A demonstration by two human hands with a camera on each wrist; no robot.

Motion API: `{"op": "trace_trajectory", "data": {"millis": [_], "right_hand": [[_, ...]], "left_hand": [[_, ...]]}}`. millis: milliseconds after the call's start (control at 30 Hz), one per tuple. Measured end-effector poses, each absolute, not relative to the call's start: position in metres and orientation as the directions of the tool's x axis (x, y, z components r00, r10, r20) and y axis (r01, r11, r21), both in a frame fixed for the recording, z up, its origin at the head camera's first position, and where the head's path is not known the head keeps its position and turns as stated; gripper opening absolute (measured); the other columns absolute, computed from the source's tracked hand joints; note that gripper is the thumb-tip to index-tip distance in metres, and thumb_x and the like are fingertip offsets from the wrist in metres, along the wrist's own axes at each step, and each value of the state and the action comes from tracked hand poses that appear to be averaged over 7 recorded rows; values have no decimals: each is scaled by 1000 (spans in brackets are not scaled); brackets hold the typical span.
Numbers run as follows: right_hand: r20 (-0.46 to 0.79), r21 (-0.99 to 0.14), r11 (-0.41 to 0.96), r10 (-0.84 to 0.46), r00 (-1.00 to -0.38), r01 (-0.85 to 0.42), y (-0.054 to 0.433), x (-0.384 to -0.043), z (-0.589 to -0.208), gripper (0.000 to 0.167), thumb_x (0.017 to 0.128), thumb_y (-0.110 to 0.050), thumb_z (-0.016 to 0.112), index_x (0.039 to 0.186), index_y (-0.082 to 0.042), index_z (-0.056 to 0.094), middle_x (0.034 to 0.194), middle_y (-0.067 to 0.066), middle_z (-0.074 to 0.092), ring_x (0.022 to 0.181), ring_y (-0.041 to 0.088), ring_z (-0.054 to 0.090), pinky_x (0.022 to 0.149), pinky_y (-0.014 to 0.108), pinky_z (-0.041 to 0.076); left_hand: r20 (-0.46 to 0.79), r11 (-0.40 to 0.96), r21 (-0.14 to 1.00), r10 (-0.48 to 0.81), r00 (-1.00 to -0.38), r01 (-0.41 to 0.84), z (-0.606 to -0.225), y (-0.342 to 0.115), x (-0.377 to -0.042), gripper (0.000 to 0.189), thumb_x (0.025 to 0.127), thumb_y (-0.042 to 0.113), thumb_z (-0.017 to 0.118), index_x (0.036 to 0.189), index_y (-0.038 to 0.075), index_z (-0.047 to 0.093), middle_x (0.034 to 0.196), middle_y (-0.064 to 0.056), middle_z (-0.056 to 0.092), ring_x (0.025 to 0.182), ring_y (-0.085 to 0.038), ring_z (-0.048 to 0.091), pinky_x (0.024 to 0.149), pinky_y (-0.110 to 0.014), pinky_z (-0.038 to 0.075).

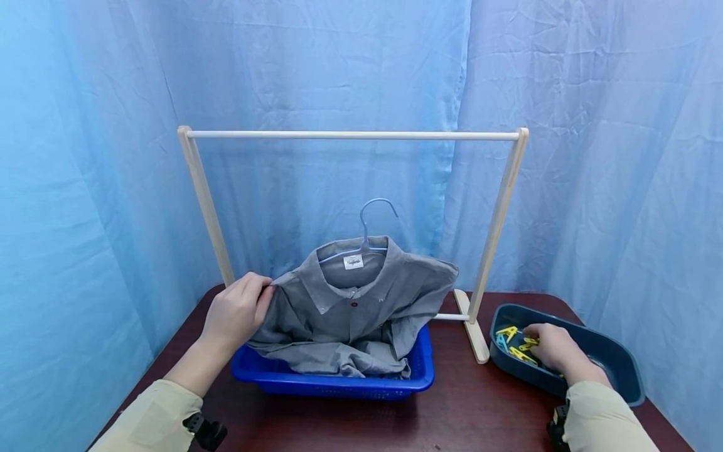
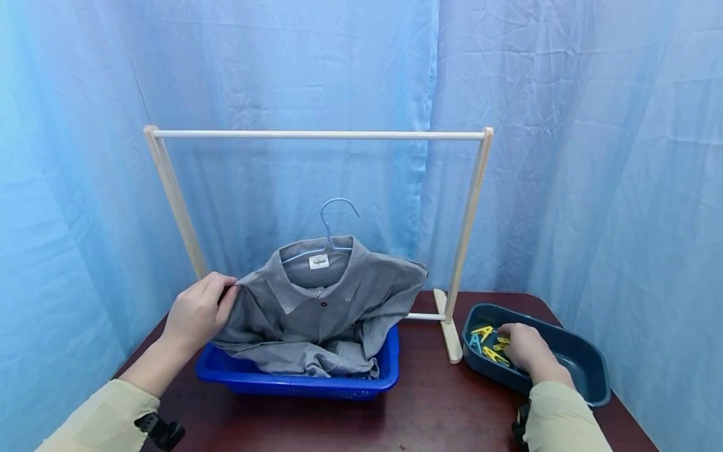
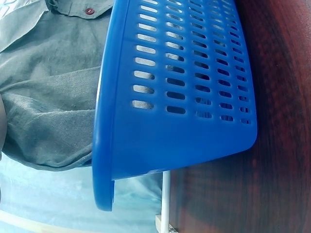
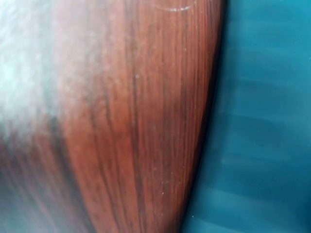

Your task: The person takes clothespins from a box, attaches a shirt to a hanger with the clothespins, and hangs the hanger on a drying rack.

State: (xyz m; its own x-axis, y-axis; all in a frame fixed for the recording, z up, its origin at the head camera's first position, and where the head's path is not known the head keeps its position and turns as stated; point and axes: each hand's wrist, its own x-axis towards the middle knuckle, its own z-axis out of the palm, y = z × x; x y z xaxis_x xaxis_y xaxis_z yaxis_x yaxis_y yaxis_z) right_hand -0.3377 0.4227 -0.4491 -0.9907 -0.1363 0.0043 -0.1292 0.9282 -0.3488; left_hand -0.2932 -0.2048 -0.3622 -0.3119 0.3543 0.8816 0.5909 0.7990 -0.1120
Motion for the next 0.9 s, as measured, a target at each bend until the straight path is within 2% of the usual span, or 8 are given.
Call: {"op": "trace_trajectory", "data": {"millis": [100,533,900], "right_hand": [[20,-363,922,-138,-990,-136,422,-340,-449,36,89,5,67,125,12,63,115,31,65,103,44,61,86,61,52],[-10,-352,929,-126,-992,-115,416,-345,-450,38,86,5,73,122,9,62,110,26,65,94,36,60,85,60,52],[-10,-318,942,-115,-993,-106,413,-348,-455,40,87,-1,75,124,7,64,112,26,65,95,37,60,86,63,51]], "left_hand": [[890,797,-118,350,-293,593,-364,-205,-294,15,99,14,64,97,-1,65,84,-11,63,66,-26,66,55,-42,57],[887,799,-117,351,-300,591,-363,-206,-294,12,93,9,70,97,-1,64,84,-11,63,66,-26,66,55,-42,58],[883,800,-108,350,-313,591,-362,-207,-293,13,93,10,70,97,-1,64,85,-11,64,67,-26,66,57,-43,58]]}}
